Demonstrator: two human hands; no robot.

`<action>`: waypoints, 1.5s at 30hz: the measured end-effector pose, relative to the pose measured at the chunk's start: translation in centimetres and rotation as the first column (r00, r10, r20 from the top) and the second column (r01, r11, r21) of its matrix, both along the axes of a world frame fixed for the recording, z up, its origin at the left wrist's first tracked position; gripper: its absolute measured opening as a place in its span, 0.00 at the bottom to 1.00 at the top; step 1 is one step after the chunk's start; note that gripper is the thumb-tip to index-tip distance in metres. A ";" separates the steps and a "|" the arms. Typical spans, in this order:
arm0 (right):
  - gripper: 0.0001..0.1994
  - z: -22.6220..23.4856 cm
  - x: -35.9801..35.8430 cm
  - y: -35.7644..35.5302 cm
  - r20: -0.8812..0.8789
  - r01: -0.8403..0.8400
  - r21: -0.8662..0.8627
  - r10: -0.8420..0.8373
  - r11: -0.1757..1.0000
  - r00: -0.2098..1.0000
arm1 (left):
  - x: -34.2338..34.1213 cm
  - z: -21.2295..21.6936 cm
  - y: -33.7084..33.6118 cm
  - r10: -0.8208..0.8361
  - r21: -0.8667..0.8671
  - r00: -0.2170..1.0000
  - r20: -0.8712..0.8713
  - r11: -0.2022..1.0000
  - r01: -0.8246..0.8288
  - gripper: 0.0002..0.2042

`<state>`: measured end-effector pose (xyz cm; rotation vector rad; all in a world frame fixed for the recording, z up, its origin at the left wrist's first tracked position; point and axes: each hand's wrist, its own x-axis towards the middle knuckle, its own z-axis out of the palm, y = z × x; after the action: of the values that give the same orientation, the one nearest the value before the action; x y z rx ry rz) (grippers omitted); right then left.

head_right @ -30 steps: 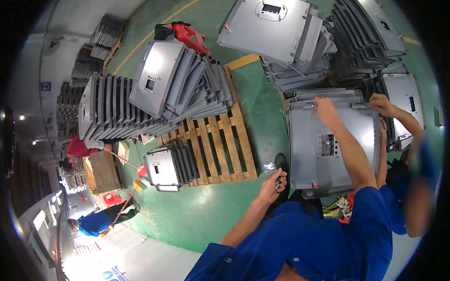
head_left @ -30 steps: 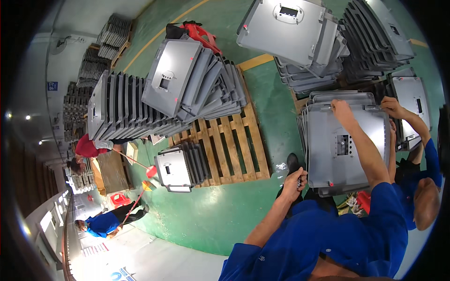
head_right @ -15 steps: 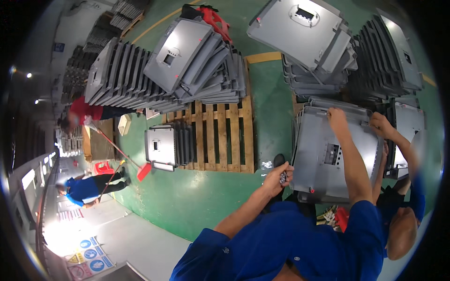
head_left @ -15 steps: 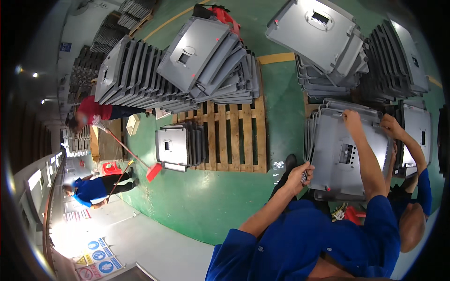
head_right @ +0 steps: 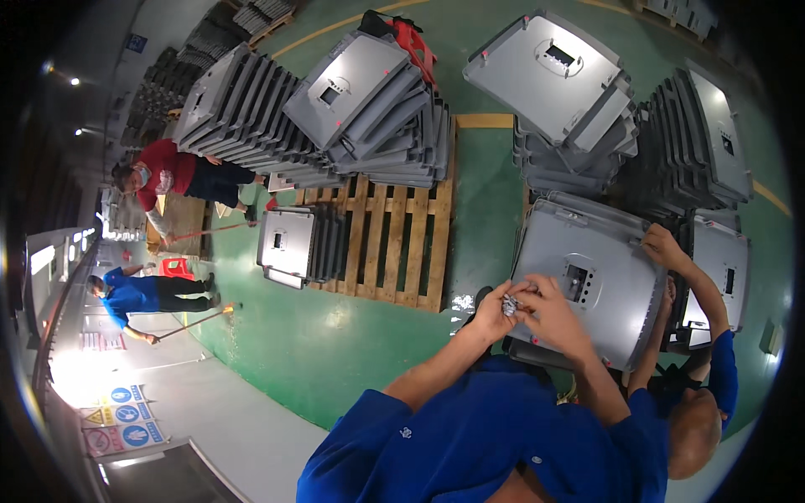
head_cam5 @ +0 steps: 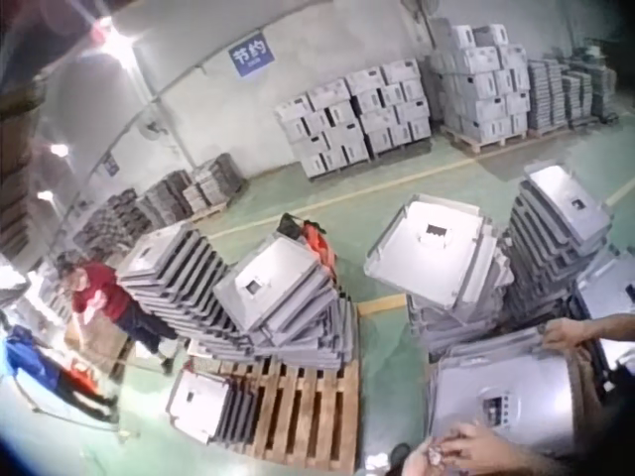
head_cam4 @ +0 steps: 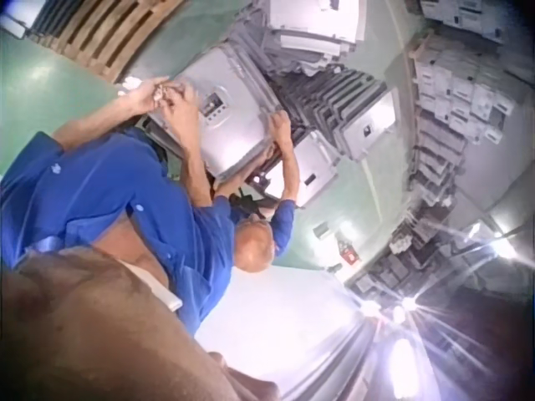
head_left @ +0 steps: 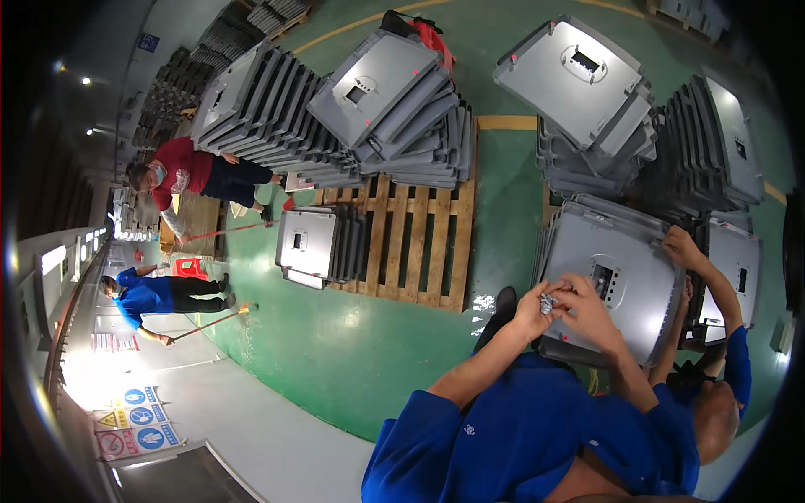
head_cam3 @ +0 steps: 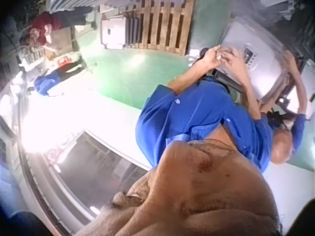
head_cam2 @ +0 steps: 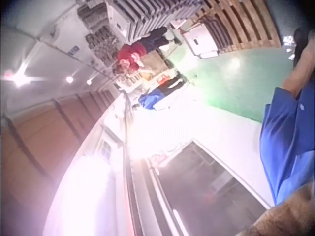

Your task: Assembling large metal enclosures or panels by attaching small hardware components.

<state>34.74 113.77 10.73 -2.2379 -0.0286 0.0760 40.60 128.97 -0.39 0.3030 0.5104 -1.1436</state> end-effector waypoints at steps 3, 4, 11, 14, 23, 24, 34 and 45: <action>0.13 0.5 -1.7 -0.1 0.018 0.042 -0.026 -0.042 0.999 0.999 | -0.9 2.4 -1.5 -0.028 0.124 1.000 0.013 0.992 0.026 0.20; 0.13 0.9 -2.0 -0.2 0.038 0.028 -0.041 -0.027 0.999 0.999 | -1.4 1.7 -1.6 -0.030 0.121 1.000 0.009 0.992 0.028 0.20; 0.09 2.3 -3.7 -0.6 0.094 -0.007 -0.054 0.012 0.999 0.996 | -3.5 1.9 -2.8 -0.033 0.170 0.999 -0.001 0.985 0.032 0.18; 0.09 2.5 -4.2 -0.6 0.108 -0.007 -0.050 0.012 0.999 0.994 | -4.0 2.6 -2.9 -0.038 0.186 0.999 0.011 0.982 0.035 0.17; 0.08 2.8 -5.5 0.2 0.100 0.021 -0.084 -0.012 0.996 0.995 | -4.9 3.5 -2.8 -0.028 0.307 0.999 -0.034 0.951 0.037 0.15; 0.08 2.8 -5.6 0.3 0.101 0.025 -0.084 -0.016 0.996 0.995 | -5.0 3.0 -2.6 -0.042 0.251 0.999 -0.005 0.967 0.042 0.15; 0.10 0.2 -7.8 -0.5 0.225 0.151 -0.001 -0.147 0.989 0.963 | -5.9 4.8 -4.3 -0.183 0.410 0.982 0.042 0.900 0.151 0.15; 0.11 -1.8 -11.2 -2.0 -0.356 0.599 0.633 -0.503 0.490 0.788 | -6.9 5.6 -3.5 -0.460 0.462 0.857 0.233 0.828 0.319 0.12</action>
<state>23.59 111.80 8.98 -1.3298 0.6430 -0.1366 33.67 125.45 5.24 0.9959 0.3853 -1.3472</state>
